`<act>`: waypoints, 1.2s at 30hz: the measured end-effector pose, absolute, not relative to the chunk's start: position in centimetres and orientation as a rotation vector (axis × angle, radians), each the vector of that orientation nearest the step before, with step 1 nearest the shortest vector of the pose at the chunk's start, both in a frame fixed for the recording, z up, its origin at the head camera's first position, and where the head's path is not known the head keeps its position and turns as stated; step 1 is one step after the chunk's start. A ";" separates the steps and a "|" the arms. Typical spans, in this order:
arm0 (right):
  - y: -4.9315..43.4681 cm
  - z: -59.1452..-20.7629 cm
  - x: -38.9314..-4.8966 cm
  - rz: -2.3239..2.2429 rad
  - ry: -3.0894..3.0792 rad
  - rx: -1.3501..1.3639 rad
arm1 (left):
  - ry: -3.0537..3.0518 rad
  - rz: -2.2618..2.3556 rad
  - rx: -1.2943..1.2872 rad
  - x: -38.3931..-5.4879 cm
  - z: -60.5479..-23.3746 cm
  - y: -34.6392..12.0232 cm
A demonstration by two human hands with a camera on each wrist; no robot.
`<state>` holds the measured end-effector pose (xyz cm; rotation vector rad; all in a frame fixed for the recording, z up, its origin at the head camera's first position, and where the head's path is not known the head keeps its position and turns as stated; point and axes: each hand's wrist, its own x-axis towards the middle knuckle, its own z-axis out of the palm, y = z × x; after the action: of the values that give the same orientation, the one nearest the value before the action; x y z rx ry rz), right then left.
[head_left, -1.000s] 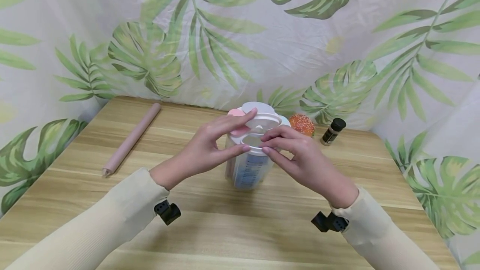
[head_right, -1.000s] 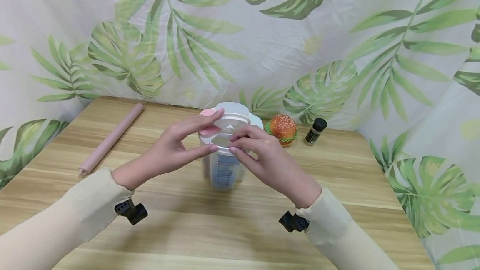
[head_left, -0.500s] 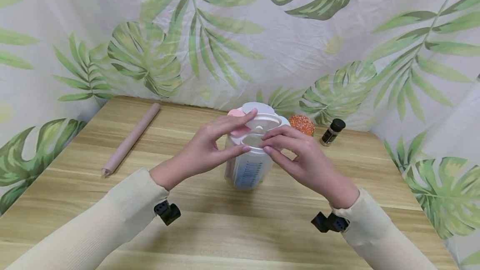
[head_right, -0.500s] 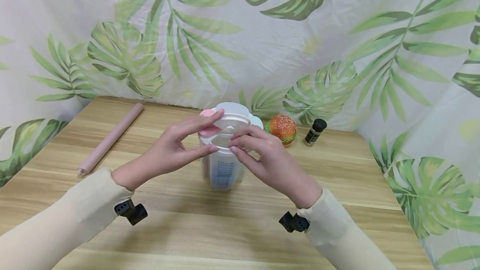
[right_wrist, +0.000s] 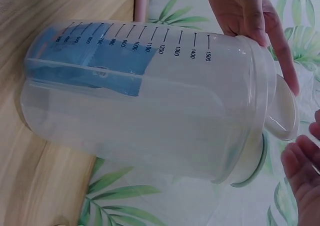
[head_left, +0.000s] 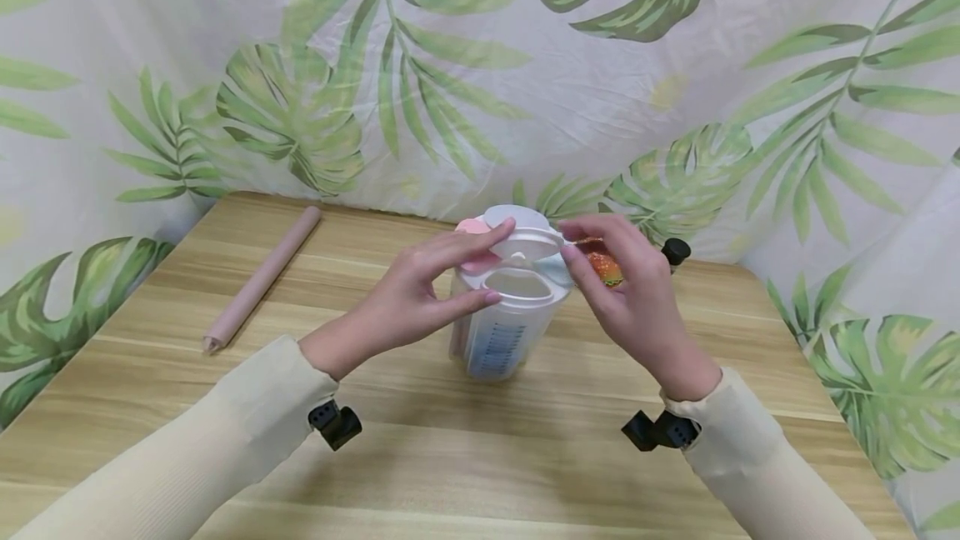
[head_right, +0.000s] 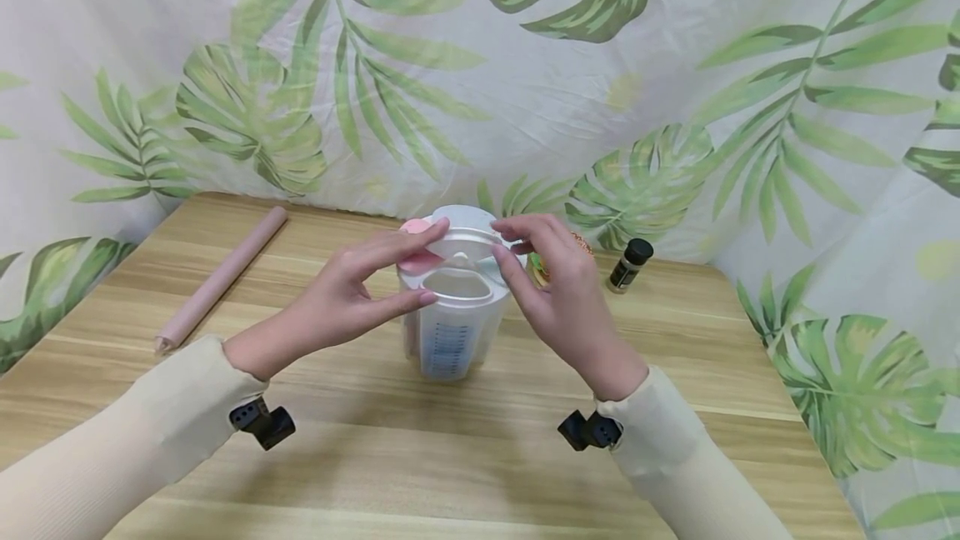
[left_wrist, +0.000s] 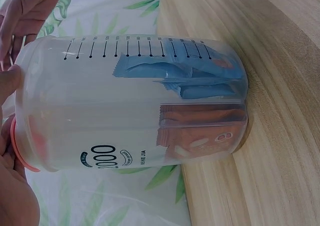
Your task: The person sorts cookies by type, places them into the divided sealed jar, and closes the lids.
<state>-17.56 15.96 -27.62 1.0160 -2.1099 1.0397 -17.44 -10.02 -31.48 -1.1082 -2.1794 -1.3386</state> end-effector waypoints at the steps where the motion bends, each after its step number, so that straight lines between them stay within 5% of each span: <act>1: 15.9 -27.6 -17.7 1.059 -2.128 0.997 | -2.182 -1.338 -1.108 -17.4 -31.5 -10.0; 17: 16.0 -27.9 -18.7 1.370 -2.282 0.871 | -2.260 -1.278 -1.105 -17.5 -31.0 -10.0; 36: 17.4 -28.5 -18.0 1.284 -2.228 1.172 | -2.263 -1.306 -1.053 -17.6 -30.9 -9.8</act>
<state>-18.02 17.35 -28.48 1.1725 -2.2280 1.2836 -17.61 -9.81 -30.93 -1.0530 -2.2634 -1.3058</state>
